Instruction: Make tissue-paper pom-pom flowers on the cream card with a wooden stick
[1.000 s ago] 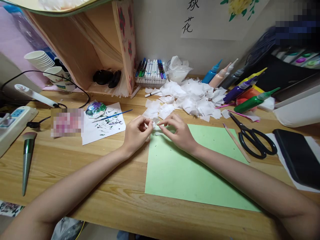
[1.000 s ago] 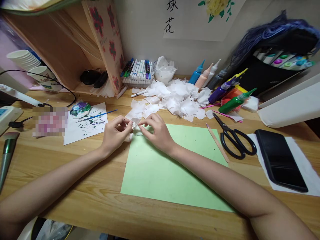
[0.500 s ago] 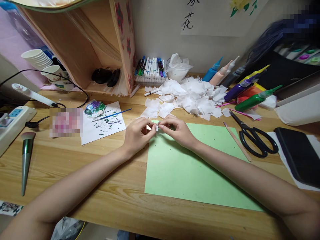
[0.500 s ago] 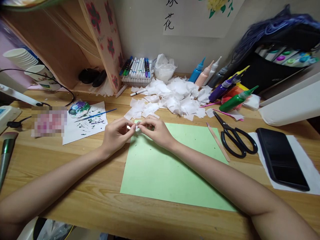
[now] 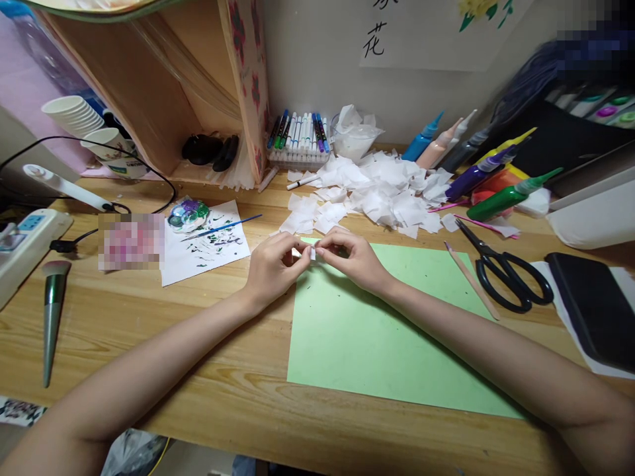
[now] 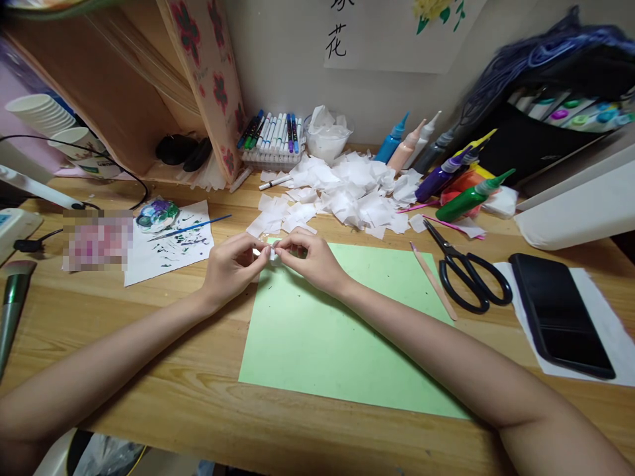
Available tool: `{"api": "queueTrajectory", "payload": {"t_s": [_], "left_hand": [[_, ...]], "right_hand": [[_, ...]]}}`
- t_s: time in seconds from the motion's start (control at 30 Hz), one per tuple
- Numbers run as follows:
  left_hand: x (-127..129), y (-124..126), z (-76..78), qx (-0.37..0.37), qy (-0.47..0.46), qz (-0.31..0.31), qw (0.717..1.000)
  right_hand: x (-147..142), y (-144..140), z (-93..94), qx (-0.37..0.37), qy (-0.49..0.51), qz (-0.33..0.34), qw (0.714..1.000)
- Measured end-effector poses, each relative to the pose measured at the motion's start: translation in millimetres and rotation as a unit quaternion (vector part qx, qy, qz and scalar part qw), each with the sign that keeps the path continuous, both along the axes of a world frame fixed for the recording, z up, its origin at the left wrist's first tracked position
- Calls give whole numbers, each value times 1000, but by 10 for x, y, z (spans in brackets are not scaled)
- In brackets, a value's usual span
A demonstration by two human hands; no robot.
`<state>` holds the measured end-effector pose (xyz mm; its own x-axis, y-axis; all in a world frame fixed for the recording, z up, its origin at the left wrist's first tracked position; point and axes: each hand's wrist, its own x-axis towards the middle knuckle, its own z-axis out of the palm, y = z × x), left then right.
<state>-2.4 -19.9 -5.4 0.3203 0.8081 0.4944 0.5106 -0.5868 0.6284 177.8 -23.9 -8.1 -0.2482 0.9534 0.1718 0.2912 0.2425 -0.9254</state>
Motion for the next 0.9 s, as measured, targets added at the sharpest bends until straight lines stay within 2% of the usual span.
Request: {"api": "queueTrajectory", "payload": {"t_s": [0.43, 0.67, 0.9], "left_hand": [[3, -9, 45, -33, 1, 9, 999], [21, -24, 50, -33, 13, -47, 998], [2, -13, 30, -31, 4, -16, 999]], "right_hand": [[2, -8, 17, 8, -6, -16, 1000], [-14, -39, 43, 46, -31, -7, 998], [-20, -59, 41, 76, -35, -15, 996]]}}
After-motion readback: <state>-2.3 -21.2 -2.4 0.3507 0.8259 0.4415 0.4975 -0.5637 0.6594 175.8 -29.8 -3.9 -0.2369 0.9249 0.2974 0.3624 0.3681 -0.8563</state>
